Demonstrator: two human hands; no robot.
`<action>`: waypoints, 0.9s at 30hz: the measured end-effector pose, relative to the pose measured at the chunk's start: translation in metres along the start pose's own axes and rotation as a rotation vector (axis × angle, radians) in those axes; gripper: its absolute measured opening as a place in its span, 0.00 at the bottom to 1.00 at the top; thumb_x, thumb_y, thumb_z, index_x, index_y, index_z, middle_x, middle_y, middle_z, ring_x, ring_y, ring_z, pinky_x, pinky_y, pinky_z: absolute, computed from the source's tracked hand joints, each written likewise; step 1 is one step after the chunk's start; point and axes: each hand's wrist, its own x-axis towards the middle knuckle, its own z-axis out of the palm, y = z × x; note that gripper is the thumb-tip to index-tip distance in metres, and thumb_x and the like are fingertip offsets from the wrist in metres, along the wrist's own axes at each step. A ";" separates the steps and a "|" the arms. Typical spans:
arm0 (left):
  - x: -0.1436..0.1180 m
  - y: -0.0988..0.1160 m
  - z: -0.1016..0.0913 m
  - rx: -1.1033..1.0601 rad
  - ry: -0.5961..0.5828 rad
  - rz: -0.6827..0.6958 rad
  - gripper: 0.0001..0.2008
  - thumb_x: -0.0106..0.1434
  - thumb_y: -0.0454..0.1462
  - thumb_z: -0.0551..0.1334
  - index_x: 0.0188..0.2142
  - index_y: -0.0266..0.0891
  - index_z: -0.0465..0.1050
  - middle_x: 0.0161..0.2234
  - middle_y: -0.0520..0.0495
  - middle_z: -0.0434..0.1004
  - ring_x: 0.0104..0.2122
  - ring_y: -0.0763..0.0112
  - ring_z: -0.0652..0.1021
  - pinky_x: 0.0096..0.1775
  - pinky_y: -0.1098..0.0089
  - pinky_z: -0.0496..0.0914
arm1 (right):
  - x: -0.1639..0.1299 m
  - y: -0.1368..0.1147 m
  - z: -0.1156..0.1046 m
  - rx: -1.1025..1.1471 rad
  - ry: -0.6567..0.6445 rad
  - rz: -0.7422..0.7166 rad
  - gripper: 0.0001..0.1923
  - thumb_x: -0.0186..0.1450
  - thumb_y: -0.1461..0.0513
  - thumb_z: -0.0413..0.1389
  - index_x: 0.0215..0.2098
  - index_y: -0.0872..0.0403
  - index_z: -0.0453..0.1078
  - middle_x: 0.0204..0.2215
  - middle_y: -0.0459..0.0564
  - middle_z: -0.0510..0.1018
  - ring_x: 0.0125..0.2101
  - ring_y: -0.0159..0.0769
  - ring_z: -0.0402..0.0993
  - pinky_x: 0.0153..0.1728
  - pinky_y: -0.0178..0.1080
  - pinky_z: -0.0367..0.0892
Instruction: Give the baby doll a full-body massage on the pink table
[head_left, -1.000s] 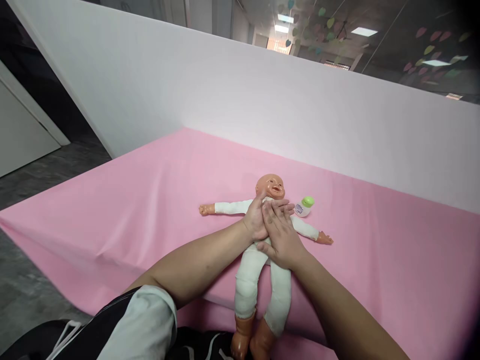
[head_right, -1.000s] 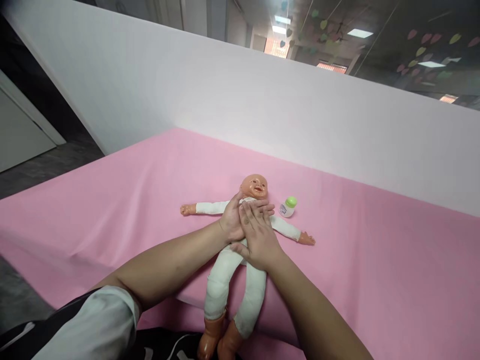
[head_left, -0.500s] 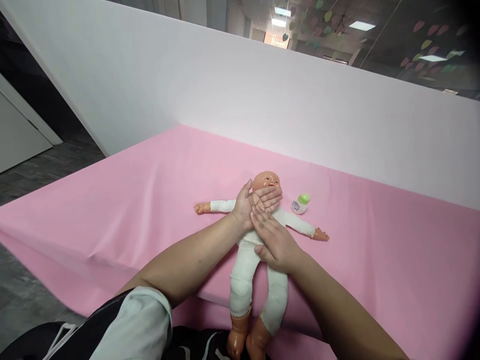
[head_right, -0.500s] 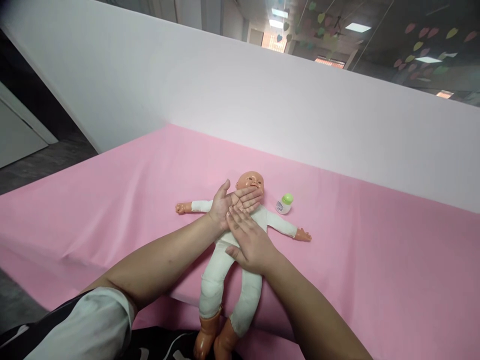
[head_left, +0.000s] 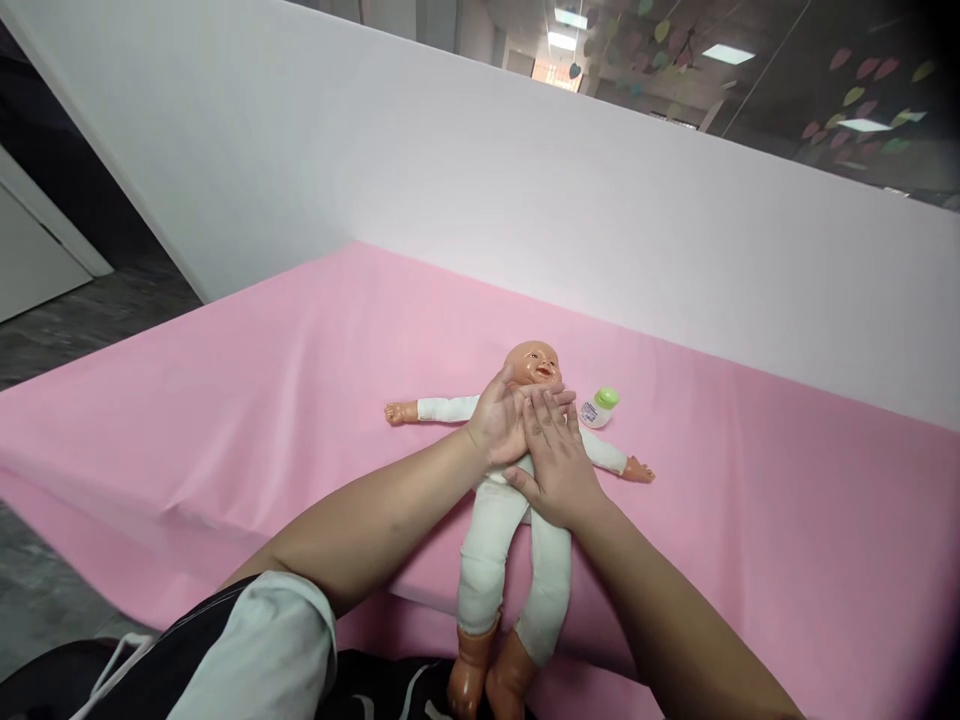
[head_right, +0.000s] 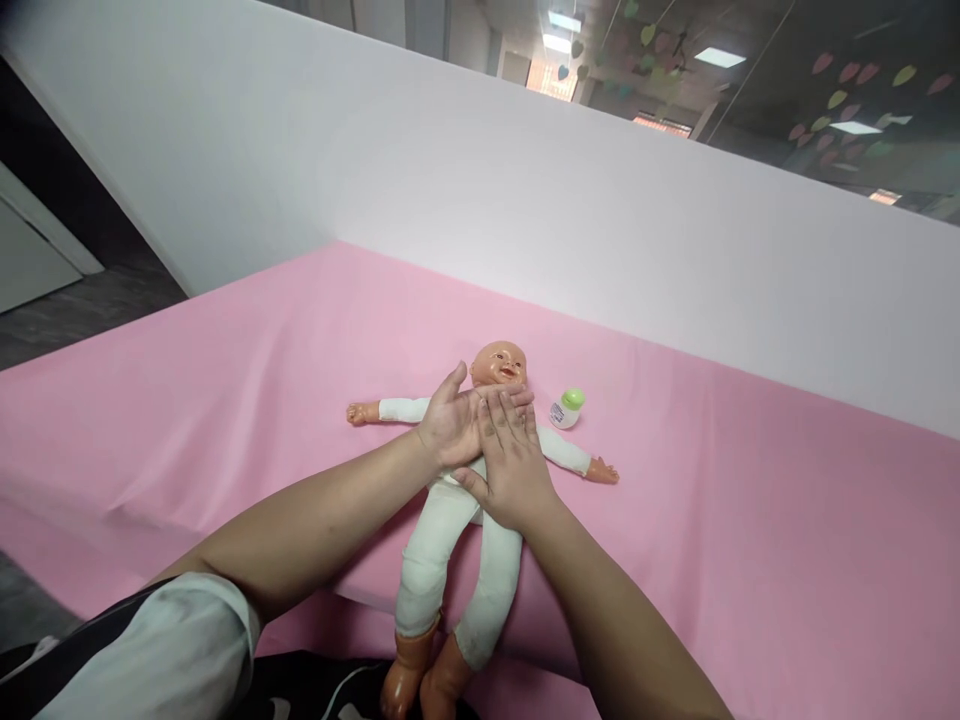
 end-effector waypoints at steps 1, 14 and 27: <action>0.001 0.005 -0.002 0.010 0.010 0.029 0.42 0.76 0.61 0.48 0.62 0.23 0.74 0.58 0.22 0.80 0.63 0.45 0.78 0.70 0.50 0.64 | 0.000 0.000 0.000 0.002 -0.012 -0.003 0.54 0.76 0.36 0.46 0.82 0.54 0.24 0.81 0.62 0.35 0.80 0.61 0.33 0.76 0.73 0.36; 0.004 0.013 -0.008 0.092 -0.027 0.002 0.46 0.76 0.63 0.44 0.63 0.23 0.72 0.62 0.21 0.77 0.63 0.47 0.79 0.67 0.54 0.67 | -0.001 -0.015 -0.010 0.090 -0.103 -0.213 0.53 0.77 0.35 0.41 0.82 0.61 0.26 0.81 0.65 0.38 0.80 0.58 0.32 0.77 0.67 0.41; 0.010 0.019 -0.012 0.063 0.037 0.059 0.46 0.74 0.64 0.49 0.64 0.21 0.71 0.62 0.21 0.77 0.66 0.46 0.76 0.69 0.53 0.67 | 0.002 0.003 -0.006 0.041 -0.118 -0.031 0.52 0.76 0.36 0.47 0.82 0.61 0.36 0.80 0.67 0.45 0.80 0.56 0.36 0.77 0.68 0.37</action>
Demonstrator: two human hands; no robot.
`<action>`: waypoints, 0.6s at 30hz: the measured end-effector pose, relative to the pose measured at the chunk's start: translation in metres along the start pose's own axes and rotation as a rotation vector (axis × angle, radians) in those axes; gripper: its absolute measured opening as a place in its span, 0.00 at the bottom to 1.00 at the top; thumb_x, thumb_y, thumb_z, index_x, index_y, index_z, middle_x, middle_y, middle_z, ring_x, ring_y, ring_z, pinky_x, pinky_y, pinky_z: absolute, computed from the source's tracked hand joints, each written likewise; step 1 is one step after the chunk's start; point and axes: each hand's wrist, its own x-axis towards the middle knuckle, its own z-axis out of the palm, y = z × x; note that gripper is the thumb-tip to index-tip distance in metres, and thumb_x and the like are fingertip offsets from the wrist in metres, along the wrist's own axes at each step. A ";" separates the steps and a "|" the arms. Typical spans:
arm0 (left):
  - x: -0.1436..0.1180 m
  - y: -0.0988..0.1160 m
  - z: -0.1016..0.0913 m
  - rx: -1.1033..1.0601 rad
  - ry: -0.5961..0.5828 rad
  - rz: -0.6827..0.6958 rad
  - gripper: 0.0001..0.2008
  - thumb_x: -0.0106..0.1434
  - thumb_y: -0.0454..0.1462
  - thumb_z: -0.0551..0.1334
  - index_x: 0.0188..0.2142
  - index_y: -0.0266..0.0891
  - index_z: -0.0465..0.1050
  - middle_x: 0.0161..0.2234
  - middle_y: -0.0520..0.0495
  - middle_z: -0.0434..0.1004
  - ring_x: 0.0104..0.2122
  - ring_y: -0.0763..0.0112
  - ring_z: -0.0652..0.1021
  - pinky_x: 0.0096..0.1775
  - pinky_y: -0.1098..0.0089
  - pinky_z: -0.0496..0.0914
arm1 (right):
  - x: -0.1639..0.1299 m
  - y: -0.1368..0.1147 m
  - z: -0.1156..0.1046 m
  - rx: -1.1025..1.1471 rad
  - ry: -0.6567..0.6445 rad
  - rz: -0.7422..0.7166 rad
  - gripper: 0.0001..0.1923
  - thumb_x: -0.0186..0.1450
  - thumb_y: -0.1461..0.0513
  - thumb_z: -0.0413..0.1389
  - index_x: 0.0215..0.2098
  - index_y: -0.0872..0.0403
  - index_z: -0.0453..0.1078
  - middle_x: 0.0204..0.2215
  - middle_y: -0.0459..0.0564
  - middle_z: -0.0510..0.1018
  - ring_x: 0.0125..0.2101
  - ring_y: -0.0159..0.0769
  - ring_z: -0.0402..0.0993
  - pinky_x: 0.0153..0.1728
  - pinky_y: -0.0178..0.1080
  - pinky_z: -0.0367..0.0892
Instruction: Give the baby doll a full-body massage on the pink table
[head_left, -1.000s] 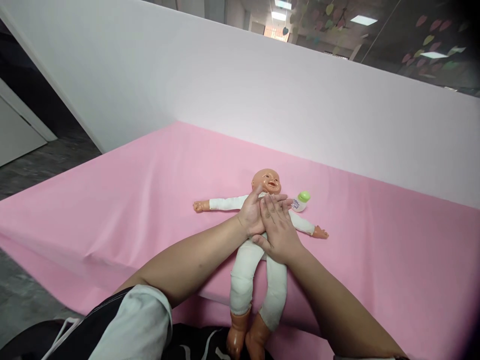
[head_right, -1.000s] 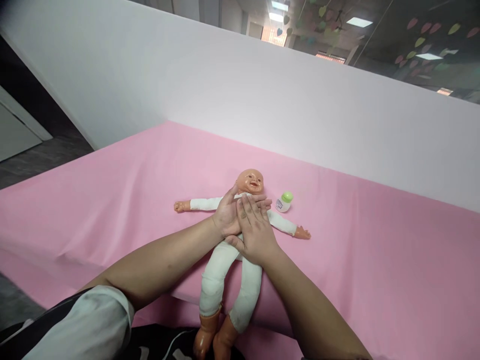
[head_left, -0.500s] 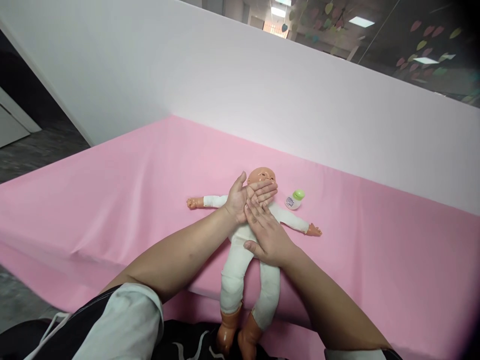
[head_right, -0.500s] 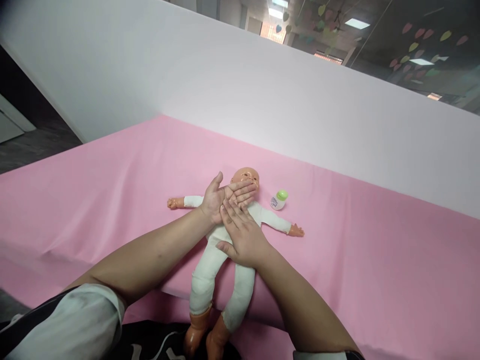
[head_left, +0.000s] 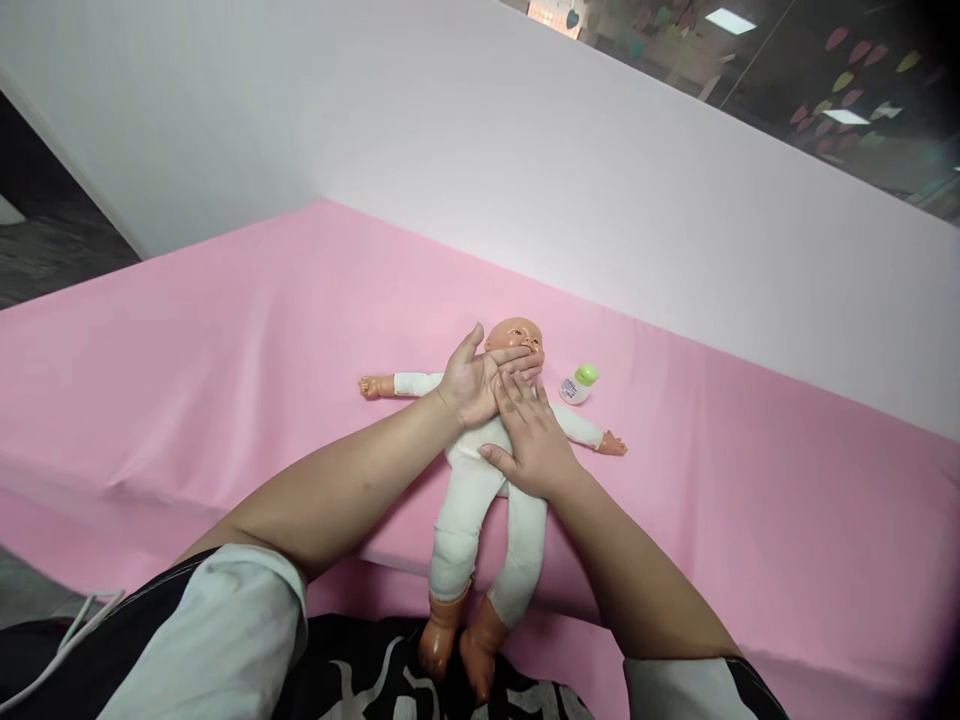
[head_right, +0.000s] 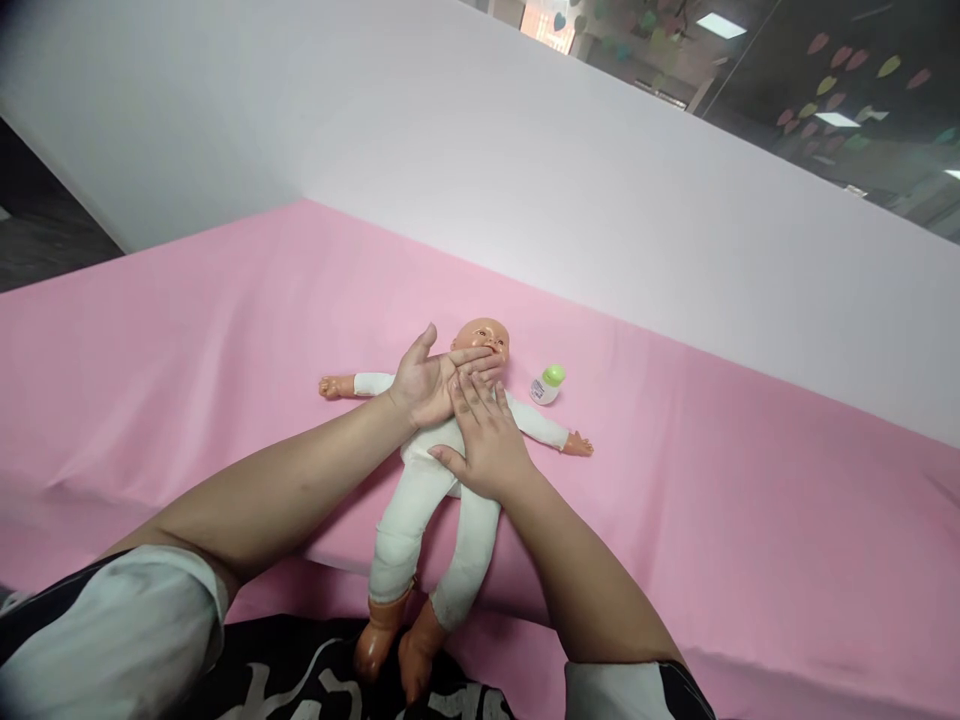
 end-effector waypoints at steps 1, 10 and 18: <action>0.001 0.003 -0.001 0.009 0.011 0.013 0.46 0.74 0.64 0.49 0.64 0.21 0.71 0.62 0.20 0.77 0.66 0.46 0.76 0.68 0.53 0.68 | 0.000 -0.001 -0.001 0.016 -0.004 -0.026 0.51 0.77 0.37 0.47 0.82 0.61 0.37 0.80 0.67 0.46 0.80 0.56 0.37 0.77 0.68 0.38; 0.003 -0.002 -0.007 0.054 -0.068 0.006 0.44 0.75 0.64 0.45 0.62 0.26 0.73 0.61 0.24 0.79 0.65 0.47 0.77 0.68 0.51 0.68 | -0.003 -0.019 -0.006 0.079 -0.010 -0.223 0.50 0.77 0.38 0.47 0.81 0.65 0.43 0.79 0.68 0.49 0.80 0.54 0.37 0.78 0.63 0.41; 0.002 -0.019 -0.003 0.116 -0.080 -0.066 0.42 0.75 0.64 0.46 0.56 0.28 0.78 0.58 0.26 0.82 0.63 0.47 0.79 0.70 0.49 0.64 | 0.001 -0.002 0.000 0.033 0.043 -0.060 0.52 0.76 0.40 0.51 0.82 0.60 0.35 0.81 0.63 0.41 0.81 0.55 0.33 0.78 0.66 0.35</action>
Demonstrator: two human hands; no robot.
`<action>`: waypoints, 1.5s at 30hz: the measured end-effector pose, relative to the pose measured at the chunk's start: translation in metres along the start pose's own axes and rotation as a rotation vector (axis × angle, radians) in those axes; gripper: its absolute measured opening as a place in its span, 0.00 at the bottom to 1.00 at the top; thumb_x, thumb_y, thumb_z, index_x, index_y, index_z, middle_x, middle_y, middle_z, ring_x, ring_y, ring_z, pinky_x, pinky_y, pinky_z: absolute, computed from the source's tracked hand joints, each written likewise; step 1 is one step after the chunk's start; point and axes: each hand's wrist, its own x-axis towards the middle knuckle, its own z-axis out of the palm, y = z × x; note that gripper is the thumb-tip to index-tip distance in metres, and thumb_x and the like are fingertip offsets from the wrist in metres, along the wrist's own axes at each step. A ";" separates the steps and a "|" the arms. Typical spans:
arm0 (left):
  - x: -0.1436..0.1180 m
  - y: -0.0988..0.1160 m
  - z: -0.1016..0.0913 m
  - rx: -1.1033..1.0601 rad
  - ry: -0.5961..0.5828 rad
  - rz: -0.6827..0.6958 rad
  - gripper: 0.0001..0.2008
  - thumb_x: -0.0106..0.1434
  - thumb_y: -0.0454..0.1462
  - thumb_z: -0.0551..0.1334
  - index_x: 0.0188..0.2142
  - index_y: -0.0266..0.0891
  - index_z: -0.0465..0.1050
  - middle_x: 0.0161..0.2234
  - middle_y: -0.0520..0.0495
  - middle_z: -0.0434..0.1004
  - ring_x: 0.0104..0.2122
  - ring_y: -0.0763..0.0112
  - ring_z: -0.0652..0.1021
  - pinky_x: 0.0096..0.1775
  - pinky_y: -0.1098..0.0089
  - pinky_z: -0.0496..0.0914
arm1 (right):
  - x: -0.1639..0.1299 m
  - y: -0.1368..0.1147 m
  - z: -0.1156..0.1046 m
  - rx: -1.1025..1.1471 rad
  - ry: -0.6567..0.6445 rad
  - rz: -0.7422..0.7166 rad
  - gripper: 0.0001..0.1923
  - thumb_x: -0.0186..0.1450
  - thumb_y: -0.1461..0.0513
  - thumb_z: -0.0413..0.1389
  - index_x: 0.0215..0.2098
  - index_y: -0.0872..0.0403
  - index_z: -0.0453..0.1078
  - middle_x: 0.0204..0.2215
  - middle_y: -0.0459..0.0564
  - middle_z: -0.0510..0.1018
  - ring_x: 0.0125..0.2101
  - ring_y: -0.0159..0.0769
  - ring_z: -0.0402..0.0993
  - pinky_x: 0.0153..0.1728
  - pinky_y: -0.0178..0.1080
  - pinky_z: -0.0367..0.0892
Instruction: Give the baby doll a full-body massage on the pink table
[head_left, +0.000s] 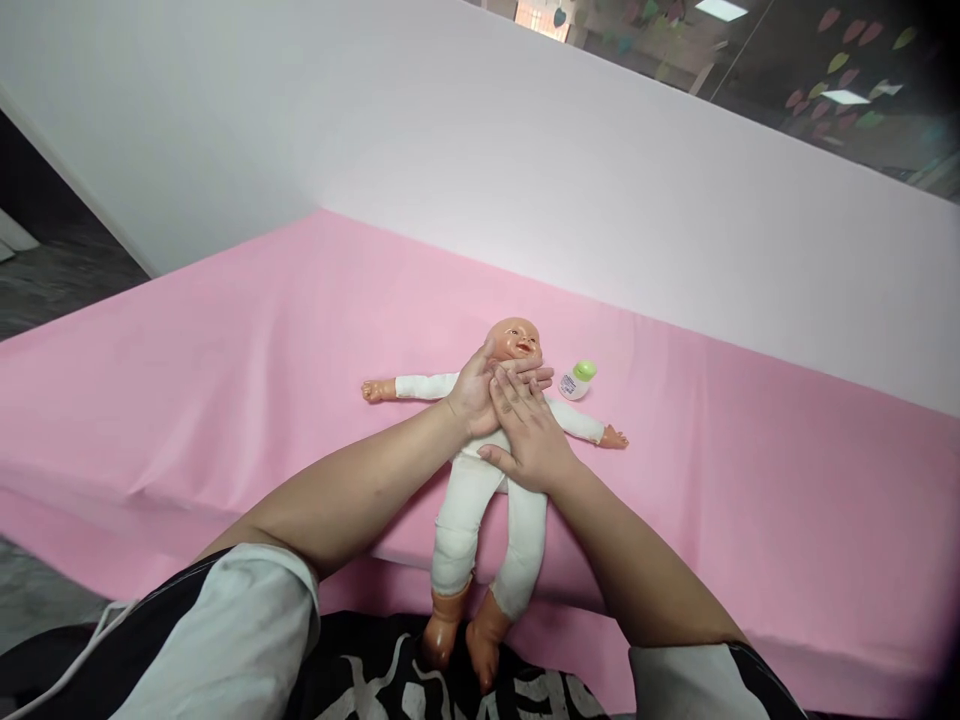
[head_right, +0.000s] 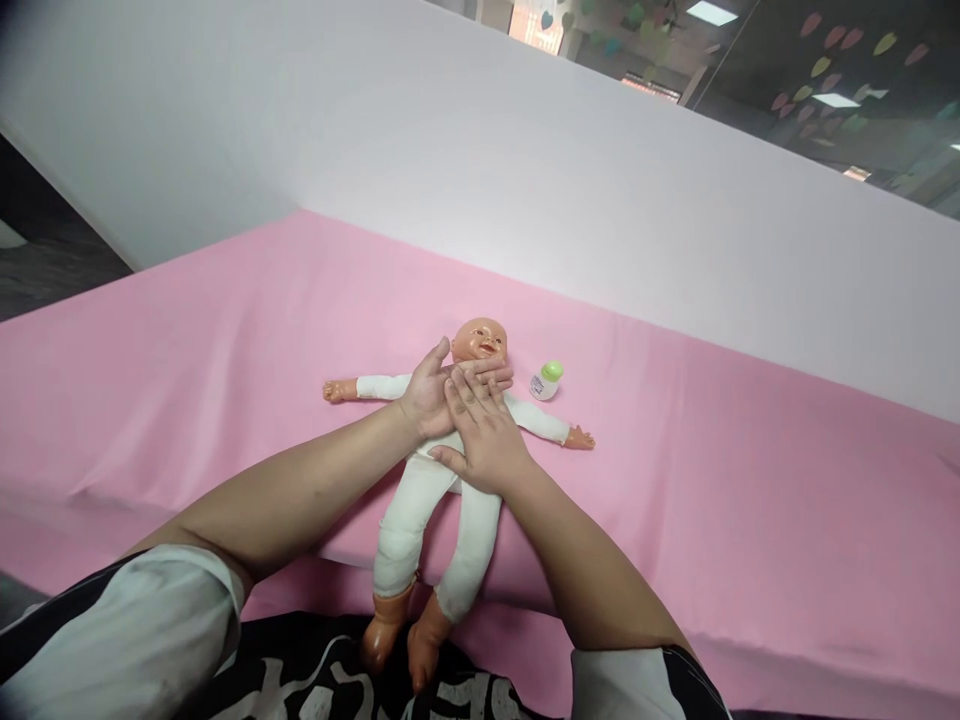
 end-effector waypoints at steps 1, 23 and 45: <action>0.000 0.000 0.001 0.020 0.027 0.011 0.41 0.75 0.63 0.47 0.55 0.28 0.79 0.56 0.26 0.83 0.61 0.48 0.80 0.69 0.50 0.66 | 0.000 0.003 0.000 0.001 0.008 0.022 0.51 0.76 0.40 0.51 0.82 0.59 0.36 0.81 0.63 0.43 0.81 0.55 0.33 0.78 0.66 0.36; -0.027 0.019 -0.055 1.801 0.300 0.594 0.12 0.72 0.40 0.58 0.51 0.41 0.76 0.49 0.41 0.82 0.50 0.54 0.80 0.55 0.51 0.74 | -0.046 -0.017 -0.023 0.354 -0.125 -0.333 0.36 0.77 0.45 0.53 0.75 0.57 0.63 0.74 0.60 0.66 0.78 0.50 0.51 0.78 0.61 0.39; -0.030 0.015 -0.049 1.755 0.242 0.612 0.15 0.76 0.41 0.56 0.52 0.42 0.79 0.53 0.40 0.83 0.55 0.54 0.79 0.61 0.52 0.72 | -0.035 0.056 0.006 0.227 -0.010 0.344 0.33 0.81 0.49 0.45 0.79 0.54 0.56 0.76 0.59 0.63 0.75 0.52 0.59 0.75 0.62 0.56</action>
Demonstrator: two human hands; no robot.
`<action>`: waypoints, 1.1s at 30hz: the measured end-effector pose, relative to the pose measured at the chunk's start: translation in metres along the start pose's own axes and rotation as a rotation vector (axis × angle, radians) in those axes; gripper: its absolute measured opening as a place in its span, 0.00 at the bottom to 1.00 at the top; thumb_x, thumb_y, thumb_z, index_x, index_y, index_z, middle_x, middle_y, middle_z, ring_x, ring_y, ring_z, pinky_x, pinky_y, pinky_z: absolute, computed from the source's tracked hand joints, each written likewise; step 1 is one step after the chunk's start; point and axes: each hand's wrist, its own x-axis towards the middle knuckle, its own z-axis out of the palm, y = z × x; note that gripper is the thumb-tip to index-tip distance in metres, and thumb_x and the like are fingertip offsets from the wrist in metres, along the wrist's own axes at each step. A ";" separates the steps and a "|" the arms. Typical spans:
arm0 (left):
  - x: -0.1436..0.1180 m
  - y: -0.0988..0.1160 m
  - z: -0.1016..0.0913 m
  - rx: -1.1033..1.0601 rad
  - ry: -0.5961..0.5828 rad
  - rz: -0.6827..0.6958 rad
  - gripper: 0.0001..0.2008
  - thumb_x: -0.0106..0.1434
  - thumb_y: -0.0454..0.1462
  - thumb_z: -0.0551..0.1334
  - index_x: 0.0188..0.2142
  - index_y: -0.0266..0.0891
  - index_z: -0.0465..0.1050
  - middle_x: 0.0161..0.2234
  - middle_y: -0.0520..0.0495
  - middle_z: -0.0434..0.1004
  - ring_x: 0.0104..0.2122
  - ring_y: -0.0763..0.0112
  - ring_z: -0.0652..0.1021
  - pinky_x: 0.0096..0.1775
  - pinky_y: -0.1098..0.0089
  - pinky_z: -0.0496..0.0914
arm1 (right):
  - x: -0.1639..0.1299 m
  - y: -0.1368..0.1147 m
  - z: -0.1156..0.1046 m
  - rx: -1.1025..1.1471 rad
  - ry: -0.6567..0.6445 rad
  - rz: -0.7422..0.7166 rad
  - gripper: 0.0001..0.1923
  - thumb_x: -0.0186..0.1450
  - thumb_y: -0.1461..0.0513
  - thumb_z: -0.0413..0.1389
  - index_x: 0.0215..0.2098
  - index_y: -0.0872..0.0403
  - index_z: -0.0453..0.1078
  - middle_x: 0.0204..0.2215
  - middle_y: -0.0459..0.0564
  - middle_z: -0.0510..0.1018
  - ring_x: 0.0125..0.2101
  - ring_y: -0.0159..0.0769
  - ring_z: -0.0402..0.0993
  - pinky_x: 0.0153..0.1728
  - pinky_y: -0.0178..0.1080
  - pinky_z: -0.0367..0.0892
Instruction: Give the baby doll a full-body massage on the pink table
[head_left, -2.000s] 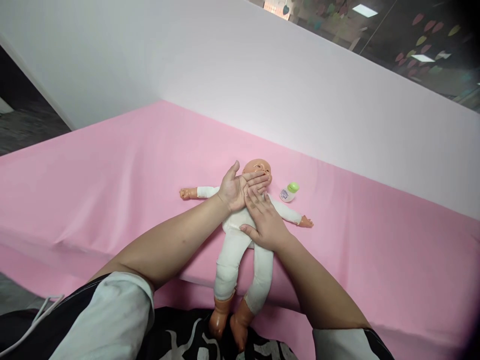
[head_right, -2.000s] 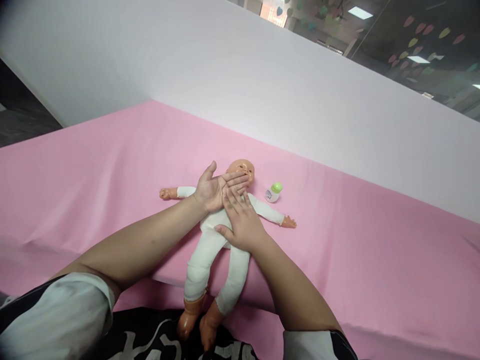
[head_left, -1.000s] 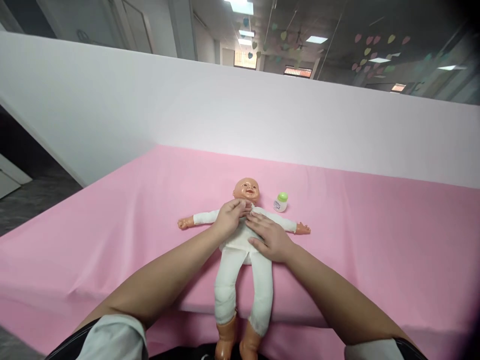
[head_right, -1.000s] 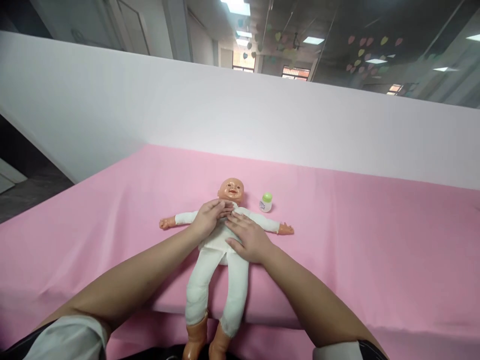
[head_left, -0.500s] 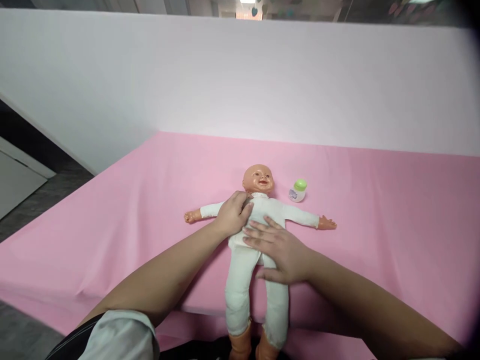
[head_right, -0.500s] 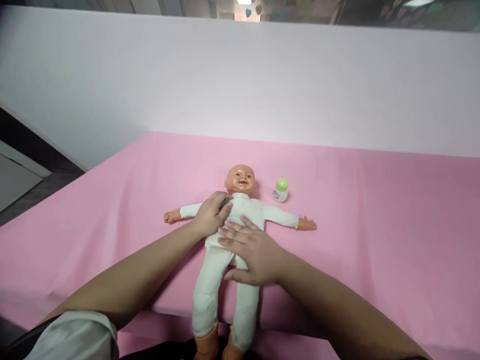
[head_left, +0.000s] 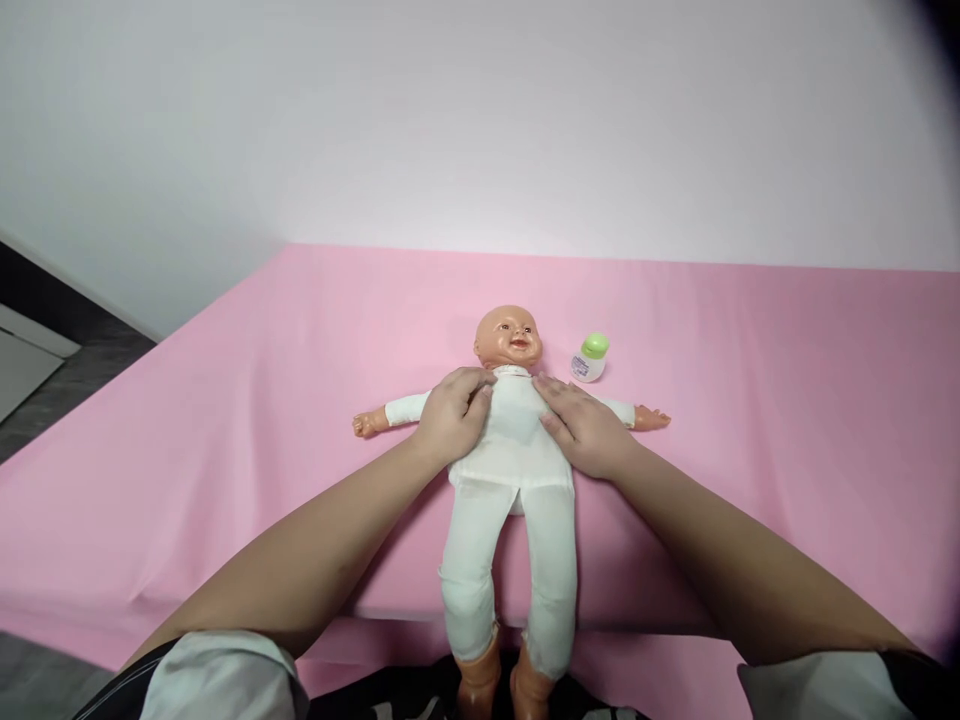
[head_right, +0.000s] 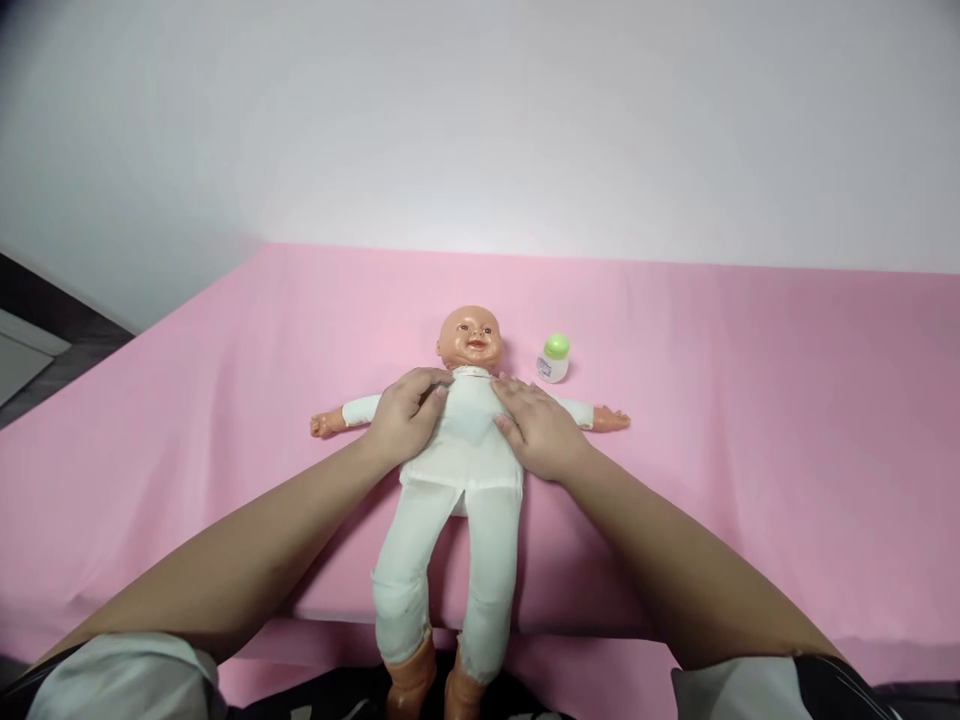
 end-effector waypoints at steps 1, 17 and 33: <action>-0.002 0.004 -0.002 -0.015 0.030 0.011 0.14 0.75 0.41 0.57 0.51 0.43 0.80 0.53 0.40 0.83 0.55 0.54 0.80 0.62 0.51 0.71 | 0.001 -0.001 0.001 0.006 0.020 0.009 0.31 0.81 0.52 0.45 0.78 0.54 0.58 0.75 0.58 0.65 0.74 0.51 0.62 0.75 0.61 0.57; -0.016 0.042 -0.012 -0.132 -0.573 0.259 0.23 0.76 0.45 0.59 0.68 0.55 0.74 0.71 0.45 0.70 0.75 0.46 0.62 0.75 0.36 0.43 | 0.005 -0.004 0.002 0.063 0.079 0.088 0.36 0.67 0.69 0.49 0.73 0.54 0.67 0.70 0.54 0.73 0.69 0.49 0.71 0.71 0.56 0.67; 0.000 -0.006 -0.003 -0.165 -0.021 -0.140 0.21 0.65 0.44 0.69 0.56 0.45 0.84 0.57 0.43 0.85 0.61 0.44 0.80 0.71 0.45 0.65 | -0.012 -0.017 -0.004 0.149 0.175 -0.255 0.30 0.73 0.60 0.53 0.73 0.51 0.67 0.70 0.55 0.73 0.72 0.49 0.66 0.74 0.58 0.60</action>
